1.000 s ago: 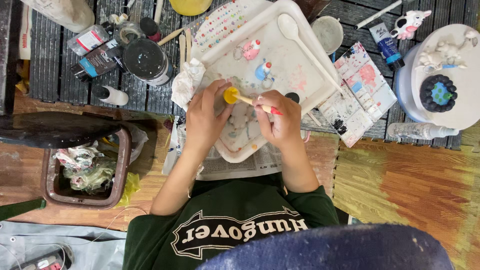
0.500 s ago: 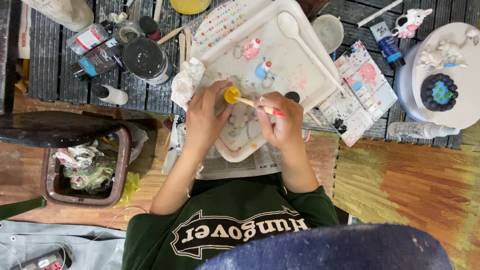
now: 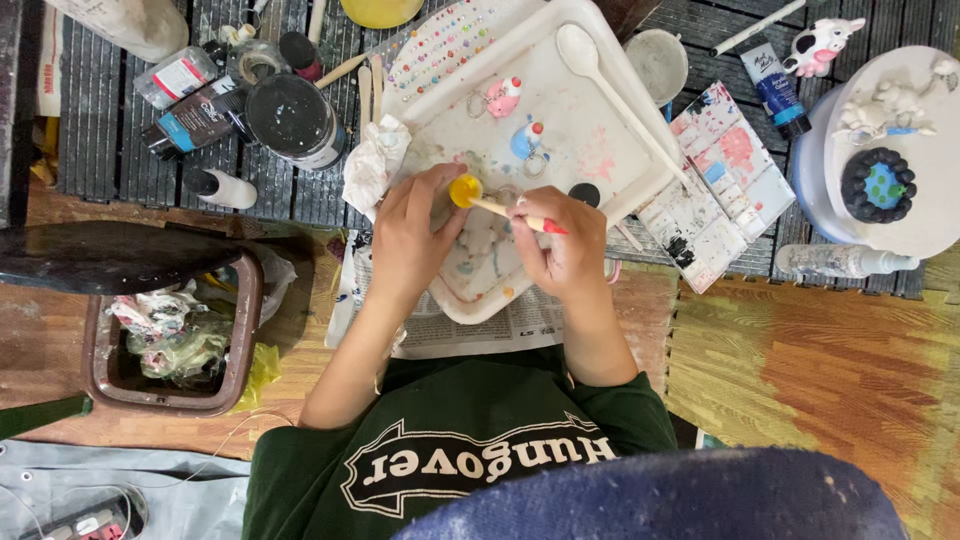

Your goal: The person paints small figurines using a fine brush and acrylic paints. They apply red paint to a pink figure, then mix yellow paint with a wooden stick and apply it to a white figure.

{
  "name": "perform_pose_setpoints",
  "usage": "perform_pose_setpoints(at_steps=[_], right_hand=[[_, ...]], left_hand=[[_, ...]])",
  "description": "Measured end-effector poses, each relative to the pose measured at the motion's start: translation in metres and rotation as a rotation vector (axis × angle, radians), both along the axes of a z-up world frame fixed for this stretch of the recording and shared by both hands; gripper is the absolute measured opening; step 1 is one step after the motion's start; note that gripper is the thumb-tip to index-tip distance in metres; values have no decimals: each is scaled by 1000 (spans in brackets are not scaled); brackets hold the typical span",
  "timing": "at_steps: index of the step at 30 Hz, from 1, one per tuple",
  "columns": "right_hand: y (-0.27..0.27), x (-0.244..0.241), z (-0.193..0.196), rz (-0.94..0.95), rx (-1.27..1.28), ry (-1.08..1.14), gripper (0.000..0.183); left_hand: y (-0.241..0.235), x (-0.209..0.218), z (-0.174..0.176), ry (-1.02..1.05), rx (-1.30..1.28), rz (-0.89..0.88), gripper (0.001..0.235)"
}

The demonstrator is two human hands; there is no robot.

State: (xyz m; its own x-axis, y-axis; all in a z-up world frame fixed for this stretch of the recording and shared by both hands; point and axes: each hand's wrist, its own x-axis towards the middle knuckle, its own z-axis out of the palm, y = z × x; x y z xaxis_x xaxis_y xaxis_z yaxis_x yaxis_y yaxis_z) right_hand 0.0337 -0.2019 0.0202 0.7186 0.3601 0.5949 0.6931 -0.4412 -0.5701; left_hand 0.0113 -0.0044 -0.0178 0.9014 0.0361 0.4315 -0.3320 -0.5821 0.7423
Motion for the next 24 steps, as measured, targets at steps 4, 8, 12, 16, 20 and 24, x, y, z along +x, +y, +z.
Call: perform_pose_setpoints(at_steps=[4,8,12,16,20,24], right_hand=[[0,-2,1,-12,-8,-15,23],[1,-3,2,14,-5,-3,23],[0,-3,0,10,9,-13,23],[-5,-2,0,-7,38,30,20],[-5,-2,-1,24,43,65,20],[-6,-2,0,7,73,44,20]], left_hand=[[-1,-1,2,3,15,12,51],[-1,0,3,-15,13,13,51],[-1,-1,3,-3,12,12,51],[0,-1,3,6,8,6,53],[-1,0,2,1,9,6,52],[-1,1,2,-13,10,9,52]])
